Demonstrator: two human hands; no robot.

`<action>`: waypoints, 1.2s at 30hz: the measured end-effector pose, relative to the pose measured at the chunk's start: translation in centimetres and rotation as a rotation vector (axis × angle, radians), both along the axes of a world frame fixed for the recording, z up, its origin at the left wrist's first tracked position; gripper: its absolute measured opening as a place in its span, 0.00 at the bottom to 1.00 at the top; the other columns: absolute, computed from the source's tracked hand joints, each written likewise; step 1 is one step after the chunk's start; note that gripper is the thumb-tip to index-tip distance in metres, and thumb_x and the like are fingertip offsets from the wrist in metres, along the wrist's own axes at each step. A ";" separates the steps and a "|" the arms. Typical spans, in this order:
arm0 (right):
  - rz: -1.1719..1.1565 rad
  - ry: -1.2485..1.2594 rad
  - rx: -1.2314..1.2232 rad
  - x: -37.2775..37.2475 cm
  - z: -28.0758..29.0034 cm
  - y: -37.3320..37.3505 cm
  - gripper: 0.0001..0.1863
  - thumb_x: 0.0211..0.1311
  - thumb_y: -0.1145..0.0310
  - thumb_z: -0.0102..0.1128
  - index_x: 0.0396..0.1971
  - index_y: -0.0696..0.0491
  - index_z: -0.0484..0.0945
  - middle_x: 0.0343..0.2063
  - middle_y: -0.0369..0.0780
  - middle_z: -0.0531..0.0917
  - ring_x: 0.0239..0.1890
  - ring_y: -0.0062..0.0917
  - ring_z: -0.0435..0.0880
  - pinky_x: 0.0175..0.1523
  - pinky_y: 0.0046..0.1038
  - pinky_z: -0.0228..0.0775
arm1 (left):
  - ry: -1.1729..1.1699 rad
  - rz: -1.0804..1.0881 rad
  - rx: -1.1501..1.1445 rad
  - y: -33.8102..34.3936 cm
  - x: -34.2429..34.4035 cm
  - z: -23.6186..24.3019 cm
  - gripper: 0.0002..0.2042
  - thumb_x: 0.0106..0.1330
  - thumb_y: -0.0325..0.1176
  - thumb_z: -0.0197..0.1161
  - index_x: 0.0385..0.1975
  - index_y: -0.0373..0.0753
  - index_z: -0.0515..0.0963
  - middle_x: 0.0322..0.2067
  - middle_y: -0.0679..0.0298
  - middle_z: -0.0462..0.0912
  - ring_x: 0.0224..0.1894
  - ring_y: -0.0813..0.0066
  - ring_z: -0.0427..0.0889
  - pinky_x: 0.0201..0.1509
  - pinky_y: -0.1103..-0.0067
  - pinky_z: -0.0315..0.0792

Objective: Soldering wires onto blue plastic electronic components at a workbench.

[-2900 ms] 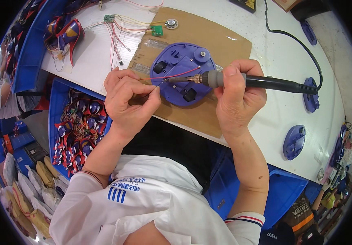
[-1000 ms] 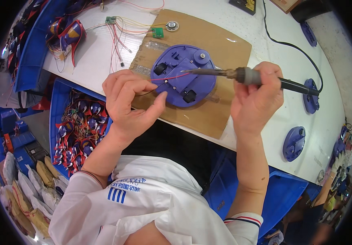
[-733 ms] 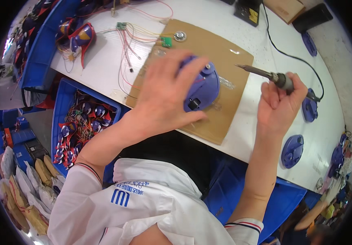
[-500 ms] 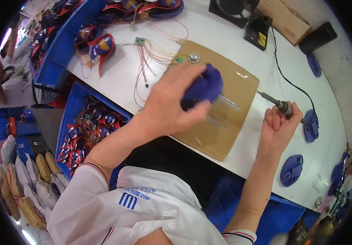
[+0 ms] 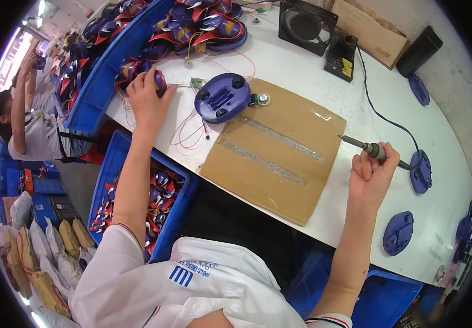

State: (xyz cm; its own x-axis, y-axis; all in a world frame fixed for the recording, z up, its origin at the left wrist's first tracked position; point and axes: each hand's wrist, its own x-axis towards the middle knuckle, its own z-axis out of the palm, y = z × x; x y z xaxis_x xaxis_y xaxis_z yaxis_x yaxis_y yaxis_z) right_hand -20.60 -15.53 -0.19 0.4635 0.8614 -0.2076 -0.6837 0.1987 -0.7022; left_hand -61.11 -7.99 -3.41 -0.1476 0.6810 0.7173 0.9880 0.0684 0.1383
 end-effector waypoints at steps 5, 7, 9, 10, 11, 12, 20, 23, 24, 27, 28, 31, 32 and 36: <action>-0.009 0.006 -0.004 -0.2 -0.1 0.1 0.07 0.60 0.68 0.55 0.25 0.53 0.70 0.11 0.29 0.64 0.08 0.09 0.50 0.16 0.13 0.41 | -0.137 -0.273 0.059 -1.2 5.5 1.7 0.30 0.47 0.44 0.72 0.53 0.47 0.71 0.46 0.58 0.71 0.48 0.56 0.67 0.52 0.65 0.63; 0.001 0.002 0.003 -0.3 0.0 0.2 0.07 0.60 0.68 0.55 0.25 0.53 0.70 0.11 0.28 0.64 0.08 0.09 0.50 0.16 0.13 0.41 | -0.173 -0.416 0.021 -2.2 8.0 2.1 0.31 0.47 0.45 0.72 0.53 0.49 0.71 0.46 0.59 0.71 0.50 0.56 0.67 0.53 0.61 0.62; 0.005 -0.004 0.002 -0.3 0.0 0.1 0.07 0.60 0.68 0.55 0.25 0.53 0.70 0.11 0.28 0.64 0.08 0.09 0.50 0.16 0.13 0.41 | -0.069 -0.367 -0.058 -3.1 9.7 2.2 0.32 0.45 0.47 0.71 0.54 0.51 0.70 0.48 0.60 0.71 0.52 0.56 0.66 0.53 0.57 0.61; 0.007 -0.005 0.002 -0.2 0.0 0.0 0.07 0.61 0.68 0.55 0.25 0.53 0.70 0.11 0.28 0.64 0.08 0.09 0.50 0.16 0.13 0.41 | -0.017 -0.342 -0.098 -3.3 10.2 2.3 0.33 0.45 0.47 0.71 0.55 0.52 0.70 0.49 0.60 0.70 0.54 0.56 0.65 0.53 0.55 0.60; 0.009 -0.007 0.001 0.0 0.1 0.0 0.07 0.61 0.68 0.55 0.25 0.53 0.70 0.11 0.28 0.64 0.08 0.09 0.50 0.16 0.13 0.41 | 0.035 -0.317 -0.139 -3.4 10.5 2.3 0.34 0.44 0.48 0.71 0.55 0.53 0.70 0.50 0.61 0.70 0.55 0.55 0.64 0.53 0.53 0.59; 0.005 -0.008 0.001 0.2 0.2 0.0 0.07 0.61 0.68 0.55 0.25 0.53 0.70 0.11 0.28 0.64 0.08 0.09 0.50 0.16 0.13 0.41 | 0.046 -0.265 -0.143 -3.1 9.7 1.8 0.35 0.43 0.50 0.70 0.57 0.55 0.69 0.52 0.61 0.69 0.57 0.55 0.63 0.53 0.50 0.57; 0.049 -0.057 0.066 1.8 1.5 1.1 0.06 0.60 0.67 0.55 0.26 0.52 0.71 0.16 0.34 0.74 0.08 0.10 0.50 0.16 0.13 0.41 | 0.142 0.043 -0.173 3.1 -1.4 -0.5 0.37 0.49 0.55 0.65 0.63 0.63 0.62 0.62 0.58 0.60 0.64 0.52 0.55 0.56 0.44 0.52; 0.052 0.018 0.079 3.2 0.6 2.2 0.05 0.59 0.67 0.56 0.26 0.50 0.73 0.18 0.35 0.77 0.09 0.10 0.53 0.14 0.14 0.44 | 0.084 -0.056 -0.211 5.6 -1.7 -0.8 0.34 0.53 0.55 0.64 0.62 0.64 0.64 0.62 0.54 0.62 0.62 0.53 0.60 0.56 0.45 0.55; -0.011 0.018 0.074 2.1 1.0 2.7 0.05 0.59 0.68 0.57 0.26 0.49 0.72 0.19 0.34 0.76 0.10 0.11 0.55 0.14 0.15 0.46 | 0.096 -0.061 -0.188 6.0 -2.1 -0.8 0.32 0.54 0.54 0.63 0.62 0.63 0.65 0.61 0.53 0.63 0.62 0.52 0.61 0.56 0.46 0.56; -0.014 0.040 0.015 -0.1 2.4 3.6 0.06 0.55 0.66 0.58 0.27 0.49 0.70 0.19 0.34 0.72 0.13 0.13 0.55 0.15 0.15 0.44 | 0.305 0.184 -0.116 7.1 -2.8 -1.2 0.32 0.56 0.55 0.61 0.62 0.59 0.65 0.60 0.51 0.64 0.59 0.49 0.65 0.56 0.49 0.59; -0.010 0.104 0.014 -0.3 3.3 3.4 0.07 0.54 0.67 0.57 0.26 0.51 0.69 0.18 0.35 0.72 0.12 0.13 0.53 0.15 0.16 0.44 | 0.357 0.374 -0.106 7.1 -1.0 -0.9 0.32 0.56 0.54 0.62 0.62 0.58 0.65 0.60 0.50 0.64 0.57 0.49 0.66 0.56 0.50 0.60; 0.115 0.220 0.090 0.4 6.3 2.7 0.08 0.54 0.68 0.55 0.21 0.54 0.69 0.13 0.34 0.70 0.09 0.13 0.51 0.16 0.17 0.42 | 0.032 -0.507 -0.055 6.7 8.1 0.2 0.31 0.53 0.37 0.68 0.58 0.38 0.68 0.57 0.52 0.69 0.56 0.55 0.69 0.59 0.68 0.63; 0.078 0.212 0.087 1.2 6.2 2.0 0.08 0.54 0.68 0.55 0.21 0.54 0.69 0.13 0.34 0.70 0.09 0.13 0.51 0.16 0.17 0.42 | -0.157 -0.777 -0.163 3.4 16.3 1.1 0.29 0.50 0.31 0.68 0.54 0.34 0.69 0.55 0.53 0.70 0.54 0.60 0.71 0.58 0.74 0.66; 0.060 0.231 0.144 1.1 6.9 2.5 0.08 0.54 0.68 0.53 0.20 0.54 0.67 0.13 0.34 0.67 0.10 0.13 0.50 0.16 0.18 0.40 | -0.396 -1.486 -0.943 -6.5 35.8 0.8 0.37 0.54 0.31 0.66 0.64 0.41 0.57 0.62 0.53 0.58 0.63 0.62 0.61 0.64 0.70 0.59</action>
